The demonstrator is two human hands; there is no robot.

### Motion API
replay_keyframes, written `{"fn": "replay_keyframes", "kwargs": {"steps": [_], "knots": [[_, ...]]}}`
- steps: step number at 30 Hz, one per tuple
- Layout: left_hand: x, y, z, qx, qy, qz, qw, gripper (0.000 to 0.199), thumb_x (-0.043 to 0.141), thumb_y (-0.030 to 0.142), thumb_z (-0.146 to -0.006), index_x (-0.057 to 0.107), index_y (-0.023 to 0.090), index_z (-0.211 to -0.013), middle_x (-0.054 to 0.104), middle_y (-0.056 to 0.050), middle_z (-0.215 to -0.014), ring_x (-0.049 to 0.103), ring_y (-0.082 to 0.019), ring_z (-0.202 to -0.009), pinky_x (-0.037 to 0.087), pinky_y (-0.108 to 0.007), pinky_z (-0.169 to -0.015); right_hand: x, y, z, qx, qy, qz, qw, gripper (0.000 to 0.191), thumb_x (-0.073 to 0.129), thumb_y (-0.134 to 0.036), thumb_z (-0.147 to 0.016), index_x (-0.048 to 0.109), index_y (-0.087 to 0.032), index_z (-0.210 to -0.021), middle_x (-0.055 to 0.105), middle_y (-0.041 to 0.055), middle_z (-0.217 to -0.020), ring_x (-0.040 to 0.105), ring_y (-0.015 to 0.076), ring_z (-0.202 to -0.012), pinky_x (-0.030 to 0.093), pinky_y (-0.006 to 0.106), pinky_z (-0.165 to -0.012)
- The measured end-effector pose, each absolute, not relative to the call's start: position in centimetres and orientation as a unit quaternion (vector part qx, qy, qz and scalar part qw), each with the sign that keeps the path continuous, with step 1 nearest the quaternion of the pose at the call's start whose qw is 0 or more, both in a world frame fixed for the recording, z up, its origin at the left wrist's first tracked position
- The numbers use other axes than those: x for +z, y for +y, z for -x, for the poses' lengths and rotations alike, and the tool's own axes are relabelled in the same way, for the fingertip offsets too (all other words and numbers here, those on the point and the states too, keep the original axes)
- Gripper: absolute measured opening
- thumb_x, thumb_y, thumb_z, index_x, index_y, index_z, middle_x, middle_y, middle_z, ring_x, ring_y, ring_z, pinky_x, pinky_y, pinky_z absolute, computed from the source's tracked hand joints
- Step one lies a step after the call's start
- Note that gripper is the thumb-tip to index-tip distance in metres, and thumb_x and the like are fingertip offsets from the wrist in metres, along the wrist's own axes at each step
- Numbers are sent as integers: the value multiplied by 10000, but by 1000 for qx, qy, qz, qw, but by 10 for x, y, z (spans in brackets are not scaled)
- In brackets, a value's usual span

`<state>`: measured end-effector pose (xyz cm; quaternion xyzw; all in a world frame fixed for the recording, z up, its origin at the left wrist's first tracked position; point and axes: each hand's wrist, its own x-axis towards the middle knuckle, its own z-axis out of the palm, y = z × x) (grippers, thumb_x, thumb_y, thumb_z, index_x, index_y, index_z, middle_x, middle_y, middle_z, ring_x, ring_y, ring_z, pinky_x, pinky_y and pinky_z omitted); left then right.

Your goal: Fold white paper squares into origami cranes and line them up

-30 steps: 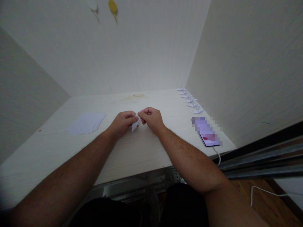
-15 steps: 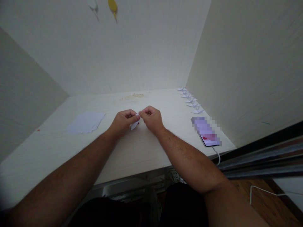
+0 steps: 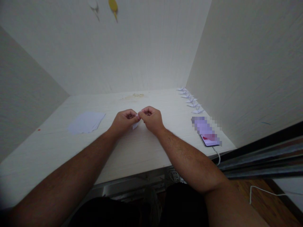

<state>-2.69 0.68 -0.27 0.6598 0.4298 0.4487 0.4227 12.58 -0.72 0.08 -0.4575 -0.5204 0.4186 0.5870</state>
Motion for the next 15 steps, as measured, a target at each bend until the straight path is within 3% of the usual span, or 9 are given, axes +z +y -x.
{"fn": "replay_keyframes", "kwargs": {"steps": [7,15], "knots": [[-1,7,28,428,433,-681,406,294,772,429,-725,657,159,-707,617,0,-643,491,-97,-574,353,-231,-547,-2,-7,-126,414,-519,447,600,113,704,-274,-673,622,-206,-637,599,-39,-528,490,97,-479,383,243,-484],[1,4,26,404,440,-690,408,232,731,384,-733,645,168,-733,632,2,-630,495,-98,-547,352,-224,-523,0,-4,-130,403,-535,459,584,195,706,-353,-720,609,-208,-634,539,-50,-480,456,97,-464,366,250,-478]]}}
